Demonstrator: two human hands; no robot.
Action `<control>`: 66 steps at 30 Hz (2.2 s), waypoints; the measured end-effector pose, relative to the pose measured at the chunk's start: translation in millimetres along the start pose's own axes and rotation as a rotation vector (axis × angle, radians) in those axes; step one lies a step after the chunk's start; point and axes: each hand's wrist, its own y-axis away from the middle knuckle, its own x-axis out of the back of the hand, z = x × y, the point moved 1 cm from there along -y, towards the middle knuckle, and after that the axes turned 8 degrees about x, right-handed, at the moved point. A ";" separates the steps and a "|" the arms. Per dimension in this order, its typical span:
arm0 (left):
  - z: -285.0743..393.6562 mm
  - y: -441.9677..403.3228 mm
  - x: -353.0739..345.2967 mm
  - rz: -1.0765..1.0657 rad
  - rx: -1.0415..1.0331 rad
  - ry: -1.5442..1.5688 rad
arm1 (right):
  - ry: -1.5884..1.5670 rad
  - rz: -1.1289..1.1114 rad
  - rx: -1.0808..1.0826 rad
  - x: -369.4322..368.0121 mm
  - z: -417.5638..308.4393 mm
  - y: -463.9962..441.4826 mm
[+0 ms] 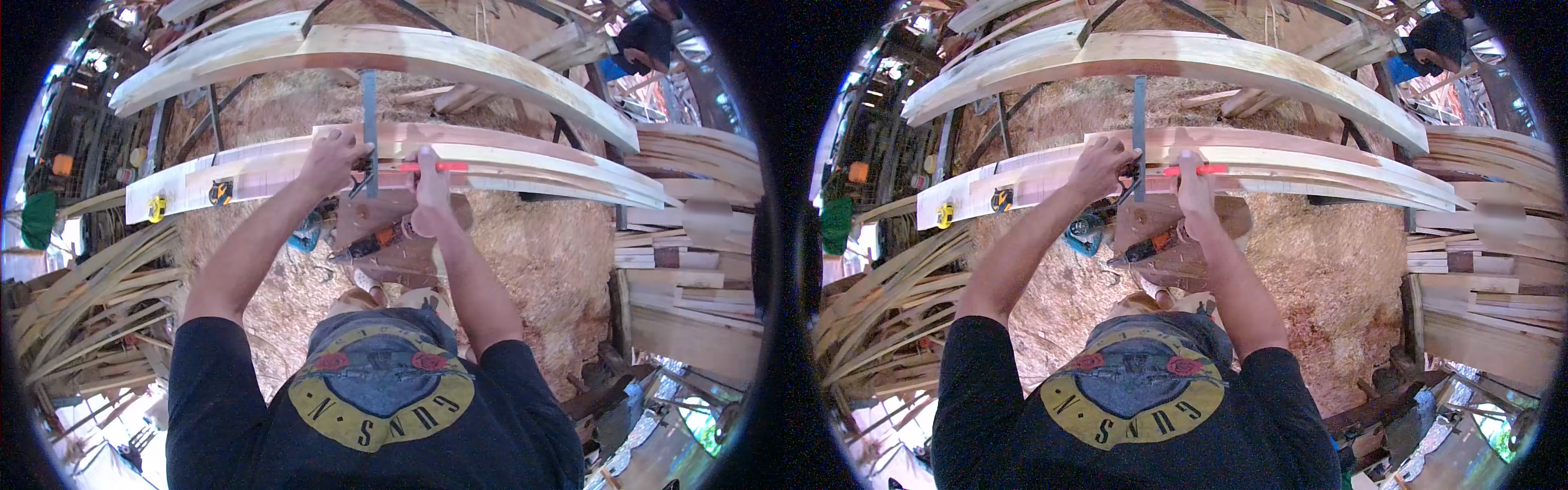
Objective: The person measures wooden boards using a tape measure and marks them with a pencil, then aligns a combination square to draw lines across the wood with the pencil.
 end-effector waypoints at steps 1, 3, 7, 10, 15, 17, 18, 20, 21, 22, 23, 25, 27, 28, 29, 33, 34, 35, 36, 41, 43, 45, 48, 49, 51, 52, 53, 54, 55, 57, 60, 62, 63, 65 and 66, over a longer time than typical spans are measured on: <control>-0.4 -0.1 -0.2 -0.017 0.016 -0.013 | 0.039 -0.098 -0.053 1.4 -6.2 -6.4; 0.8 -0.3 1.2 -0.052 0.047 -0.038 | 0.109 -0.153 0.093 -7.0 -12.7 -15.3; 3.6 0.7 6.4 -0.090 0.071 -0.012 | 0.266 -0.181 0.191 -18.9 -22.8 -20.5; 2.1 1.5 2.8 -0.081 0.072 -0.013 | 0.418 -0.203 0.332 -23.1 -25.9 -24.4; 0.5 1.3 -1.2 -0.082 0.082 -0.011 | 0.593 -0.204 0.583 -30.6 -27.9 -17.9; 0.0 1.3 -2.4 -0.090 0.089 -0.018 | 0.606 -0.240 0.574 -28.5 -22.7 -18.8; 0.8 1.4 -1.6 -0.094 0.092 -0.022 | 0.599 -0.252 0.520 -28.5 -22.5 -18.1; 2.5 1.7 0.3 -0.098 0.097 -0.020 | 0.592 -0.266 0.468 -28.8 -22.5 -17.4; 3.1 1.5 1.8 -0.099 0.099 -0.020 | 0.591 -0.269 0.469 -29.5 -22.2 -17.4; 3.2 0.9 2.7 -0.110 0.103 -0.018 | 0.590 -0.272 0.471 -30.4 -21.9 -17.6; 3.4 0.3 3.6 -0.122 0.107 -0.014 | 0.611 -0.263 0.532 -31.6 -21.8 -18.0; 2.7 0.1 1.9 -0.104 0.108 -0.007 | 0.652 -0.244 0.655 -34.7 -22.6 -18.7; 3.3 2.1 -0.7 -0.050 0.102 0.003 | 0.651 -0.263 0.612 -35.6 -26.3 -14.0; 2.9 2.6 -2.1 -0.048 0.104 0.012 | 0.650 -0.271 0.591 -35.7 -29.2 -10.5; 2.3 2.6 -2.7 -0.046 0.105 0.020 | 0.718 -0.314 0.549 -32.2 -29.0 -6.4; 3.5 -0.3 2.5 -0.139 0.123 0.000 | 0.693 -0.322 0.496 -20.0 -33.1 9.6; 3.1 -2.7 4.8 -0.154 0.131 -0.008 | 0.613 -0.285 0.510 -19.7 -35.6 9.7; 3.9 -2.5 6.0 -0.174 0.141 -0.014 | 0.623 -0.282 0.515 -19.5 -37.0 8.6; 5.3 -0.5 5.0 -0.198 0.149 -0.020 | 0.632 -0.275 0.517 -19.2 -38.8 7.5; 4.1 0.7 1.9 -0.093 0.117 0.020 | 0.689 -0.290 0.620 -17.2 -20.3 -3.6; 5.4 2.1 4.2 -0.051 0.108 0.034 | 0.709 -0.303 0.610 -18.0 -20.1 -3.2; 6.2 1.5 5.4 -0.066 0.114 0.031 | 0.715 -0.308 0.623 -19.6 -23.1 -0.3; 4.8 1.6 2.8 -0.050 0.113 0.046 | 0.709 -0.306 0.596 -20.8 -24.1 1.0; 4.3 1.3 1.8 -0.068 0.122 0.040 | 0.704 -0.305 0.579 -21.1 -23.2 0.3; 4.6 0.6 1.3 -0.104 0.138 0.026 | 0.730 -0.269 0.611 -24.7 -20.9 -4.8; 5.1 0.8 2.1 -0.108 0.140 0.015 | 0.744 -0.249 0.626 -26.6 -19.9 -8.4; 5.4 0.8 3.2 -0.112 0.141 0.004 | 0.759 -0.255 0.670 -29.0 -19.6 -13.6; 6.1 1.0 4.0 -0.116 0.142 -0.008 | 0.773 -0.261 0.714 -31.8 -19.9 -19.3; 7.1 1.4 4.9 -0.126 0.139 -0.005 | 0.787 -0.267 0.757 -33.3 -19.9 -21.5; 6.4 0.2 7.9 -0.144 0.132 -0.003 | 0.782 -0.263 0.661 -31.4 -21.9 -13.5; 7.2 -1.8 7.8 -0.185 0.156 -0.007 | 0.740 -0.311 0.580 -29.1 -24.3 -5.4; 9.5 -1.0 12.1 -0.175 0.164 0.014 | 0.719 -0.320 0.595 -27.4 -24.7 -5.7; 11.2 -1.1 15.8 -0.171 0.152 0.022 | 0.716 -0.300 0.631 -35.4 -24.9 -6.5; 2.0 4.3 -1.1 -0.053 0.102 0.088 | 0.591 -0.300 0.546 -42.0 -21.1 -5.0; -5.6 0.2 -6.7 -0.057 0.019 0.209 | 0.694 -0.349 0.594 -38.1 -21.4 -7.9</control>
